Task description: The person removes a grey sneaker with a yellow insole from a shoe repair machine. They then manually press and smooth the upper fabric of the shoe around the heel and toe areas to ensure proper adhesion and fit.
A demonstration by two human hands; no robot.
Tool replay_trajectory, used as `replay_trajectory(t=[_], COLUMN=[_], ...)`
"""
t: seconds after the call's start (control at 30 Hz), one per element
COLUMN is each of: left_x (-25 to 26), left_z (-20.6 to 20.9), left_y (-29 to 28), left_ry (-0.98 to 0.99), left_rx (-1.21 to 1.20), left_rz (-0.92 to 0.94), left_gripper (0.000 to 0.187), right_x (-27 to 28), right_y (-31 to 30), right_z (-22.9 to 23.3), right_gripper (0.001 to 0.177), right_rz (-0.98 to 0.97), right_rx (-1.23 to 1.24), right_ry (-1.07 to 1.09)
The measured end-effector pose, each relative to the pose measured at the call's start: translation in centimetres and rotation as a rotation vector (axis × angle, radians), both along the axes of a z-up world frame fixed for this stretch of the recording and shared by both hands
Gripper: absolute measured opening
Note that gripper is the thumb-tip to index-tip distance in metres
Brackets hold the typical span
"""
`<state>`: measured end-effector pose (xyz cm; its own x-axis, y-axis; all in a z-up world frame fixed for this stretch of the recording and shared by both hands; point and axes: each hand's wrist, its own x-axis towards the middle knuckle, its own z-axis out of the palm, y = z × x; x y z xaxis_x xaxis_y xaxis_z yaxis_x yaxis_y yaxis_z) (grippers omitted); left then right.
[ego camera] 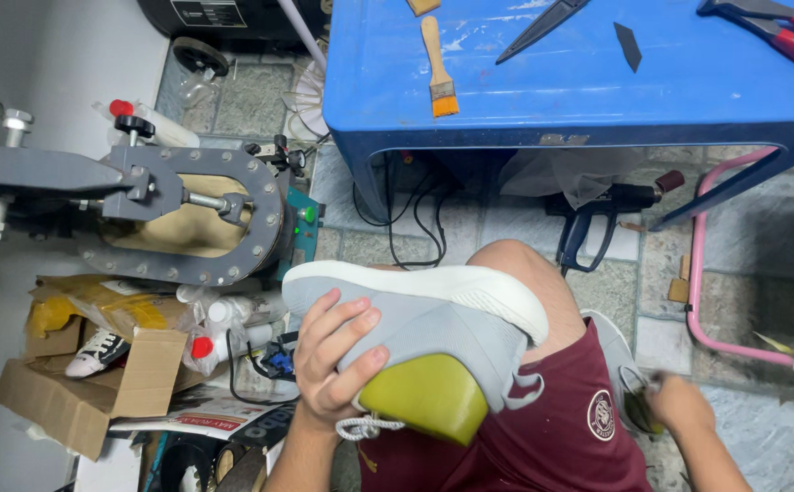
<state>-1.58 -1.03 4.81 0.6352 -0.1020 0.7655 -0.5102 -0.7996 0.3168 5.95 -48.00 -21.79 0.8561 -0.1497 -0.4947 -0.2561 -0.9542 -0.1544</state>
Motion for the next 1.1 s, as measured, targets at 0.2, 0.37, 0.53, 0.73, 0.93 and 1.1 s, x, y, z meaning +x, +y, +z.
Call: replay_trajectory(t=[0.2,0.37,0.53,0.73,0.93,1.1], left_x=[-0.5,-0.7,-1.1,-1.4,-1.0,-0.5], left_z=[-0.5,-0.8,-0.7,-0.5,-0.7,-0.8], left_y=[-1.5,-1.8,-0.8,-0.8,-0.5,-0.6], left_ry=[0.000,-0.044,-0.025,0.012,0.030,0.015], left_rx=[0.118,0.167,0.117,-0.003,-0.072,-0.080], left_rz=[-0.012,0.018,0.047,0.068,0.047,0.033], left_gripper=[0.032,0.033,0.028,0.029,0.032,0.032], right_x=[7.9,8.0,8.5,8.2,8.1,7.6], right_y=[10.8,19.5,23.2,23.8,24.0,24.0], right_z=[17.5,28.0,30.5,30.4,31.1,30.8], right_gripper=[0.044,0.068,0.064,0.053,0.048,0.047], right_rz=[0.122,0.636,0.788,0.748,0.717,0.740], right_rx=[1.623,1.710,1.652,1.541,1.382,1.296], right_ry=[-0.294,0.157,0.106,-0.075,-0.112,-0.239])
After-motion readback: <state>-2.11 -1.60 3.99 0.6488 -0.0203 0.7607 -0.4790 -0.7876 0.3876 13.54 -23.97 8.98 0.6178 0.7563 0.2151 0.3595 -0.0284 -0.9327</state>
